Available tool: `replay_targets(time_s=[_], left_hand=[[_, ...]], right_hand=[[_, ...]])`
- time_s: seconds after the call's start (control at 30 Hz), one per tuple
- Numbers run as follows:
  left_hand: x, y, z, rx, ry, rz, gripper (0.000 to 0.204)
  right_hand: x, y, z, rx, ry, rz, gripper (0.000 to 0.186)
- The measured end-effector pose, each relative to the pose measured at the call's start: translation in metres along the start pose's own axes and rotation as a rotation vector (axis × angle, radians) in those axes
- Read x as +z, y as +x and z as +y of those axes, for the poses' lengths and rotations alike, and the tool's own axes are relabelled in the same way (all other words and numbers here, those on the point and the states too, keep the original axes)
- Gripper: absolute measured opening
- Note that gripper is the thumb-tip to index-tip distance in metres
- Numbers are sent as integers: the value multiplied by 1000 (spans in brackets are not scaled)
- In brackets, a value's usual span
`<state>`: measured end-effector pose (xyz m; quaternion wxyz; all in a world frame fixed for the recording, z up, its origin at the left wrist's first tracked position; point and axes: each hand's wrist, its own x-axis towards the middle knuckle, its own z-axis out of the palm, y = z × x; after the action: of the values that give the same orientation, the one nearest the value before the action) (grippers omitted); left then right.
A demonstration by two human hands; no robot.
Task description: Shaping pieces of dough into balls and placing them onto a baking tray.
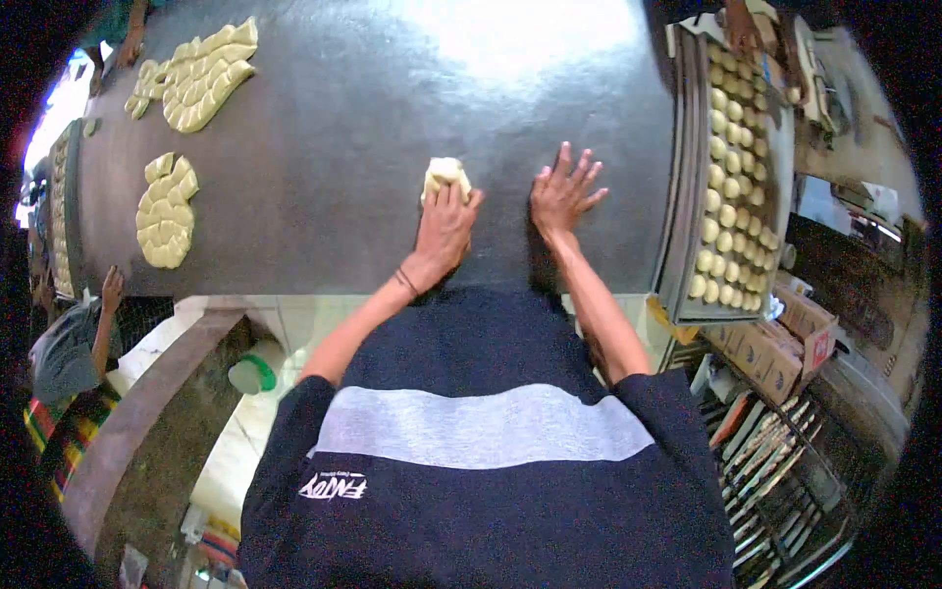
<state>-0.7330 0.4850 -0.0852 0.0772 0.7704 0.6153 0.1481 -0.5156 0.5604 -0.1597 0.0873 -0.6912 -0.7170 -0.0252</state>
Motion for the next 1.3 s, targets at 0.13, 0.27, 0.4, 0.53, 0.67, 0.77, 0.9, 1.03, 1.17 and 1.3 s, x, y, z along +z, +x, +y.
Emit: replay_targets(time_s=[0.13, 0.27, 0.4, 0.53, 0.67, 0.77, 0.9, 1.03, 1.17, 1.3], left_hand=[[-4, -36, 0, -275, -789, -154, 91], [-12, -72, -18, -225, -790, -138, 81], [-3, -78, -4, -478, -733, 217, 61], [19, -74, 30, -617, -948, 231, 47], [47, -69, 104, -677, -1018, 310, 40], [43, -57, 140, -724, -798, 276, 39], [18, -38, 160, -710, -920, 298, 39], [6, -24, 175, -688, -1077, 547, 34], [-6, -53, 161, -689, -1103, 646, 32], [-18, -128, 101, -838, -928, 912, 22]], right_hand=[[-27, 3, -9, -94, 323, -273, 53], [-41, 2, -75, -461, 883, -358, 53], [-34, -7, -113, -413, 702, -656, 49], [-47, -27, -75, -188, 1277, -1121, 43], [-88, -48, 9, 8, 1612, -1167, 43], [-113, -34, 83, 194, 1661, -994, 37], [-136, 1, 163, 128, 1698, -732, 25], [-151, 21, 189, -19, 1852, -438, 20], [-160, 34, 210, 0, 1916, -487, 16], [-153, 43, 239, -156, 1195, 168, 20]])
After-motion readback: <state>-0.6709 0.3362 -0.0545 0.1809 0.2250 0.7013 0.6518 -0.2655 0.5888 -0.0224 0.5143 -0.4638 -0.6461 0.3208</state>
